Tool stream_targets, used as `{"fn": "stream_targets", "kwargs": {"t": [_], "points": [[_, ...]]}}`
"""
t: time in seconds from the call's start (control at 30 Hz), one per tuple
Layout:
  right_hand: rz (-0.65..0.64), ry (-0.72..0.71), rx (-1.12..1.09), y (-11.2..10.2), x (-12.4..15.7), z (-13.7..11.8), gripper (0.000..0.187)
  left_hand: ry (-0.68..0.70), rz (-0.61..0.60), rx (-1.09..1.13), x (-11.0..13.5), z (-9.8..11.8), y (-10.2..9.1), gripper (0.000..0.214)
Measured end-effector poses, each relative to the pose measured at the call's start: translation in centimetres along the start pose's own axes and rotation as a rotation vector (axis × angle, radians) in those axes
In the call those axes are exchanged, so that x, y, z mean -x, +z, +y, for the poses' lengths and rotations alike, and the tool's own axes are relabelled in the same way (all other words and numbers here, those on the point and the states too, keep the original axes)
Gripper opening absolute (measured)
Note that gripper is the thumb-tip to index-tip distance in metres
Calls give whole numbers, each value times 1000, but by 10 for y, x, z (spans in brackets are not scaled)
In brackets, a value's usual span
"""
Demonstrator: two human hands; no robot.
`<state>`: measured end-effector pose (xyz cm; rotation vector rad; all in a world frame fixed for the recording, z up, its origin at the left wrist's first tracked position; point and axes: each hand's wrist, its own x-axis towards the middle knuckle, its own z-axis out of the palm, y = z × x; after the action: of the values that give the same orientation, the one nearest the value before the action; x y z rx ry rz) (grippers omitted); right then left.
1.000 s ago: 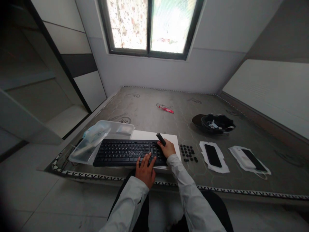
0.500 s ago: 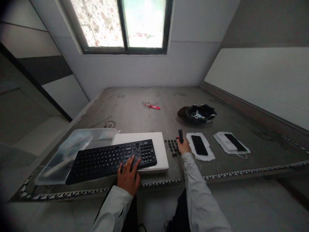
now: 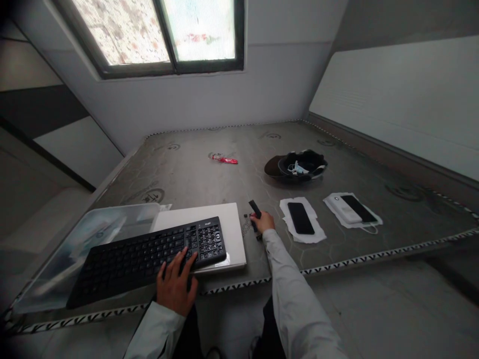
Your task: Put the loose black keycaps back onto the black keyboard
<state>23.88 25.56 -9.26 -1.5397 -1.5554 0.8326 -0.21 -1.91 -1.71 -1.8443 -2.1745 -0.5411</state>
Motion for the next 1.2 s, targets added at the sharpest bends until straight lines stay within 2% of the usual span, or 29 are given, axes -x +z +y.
{"fn": "stream_targets", "kwargs": {"t": [0.17,0.37,0.5,1.2], "points": [[18,10,-11,13,-1,-4,13,3,3,-3,0,-2,4,55],[-116,90,337,21,-6,-10,14,1,21,29,-1,-1,2,54],[-175,79,452,22,-9,-9,18,1,29,41,-2,0,-1,53],[-177,65,501,34,-11,0,17,-2,28,65,-3,-1,-2,51]]}}
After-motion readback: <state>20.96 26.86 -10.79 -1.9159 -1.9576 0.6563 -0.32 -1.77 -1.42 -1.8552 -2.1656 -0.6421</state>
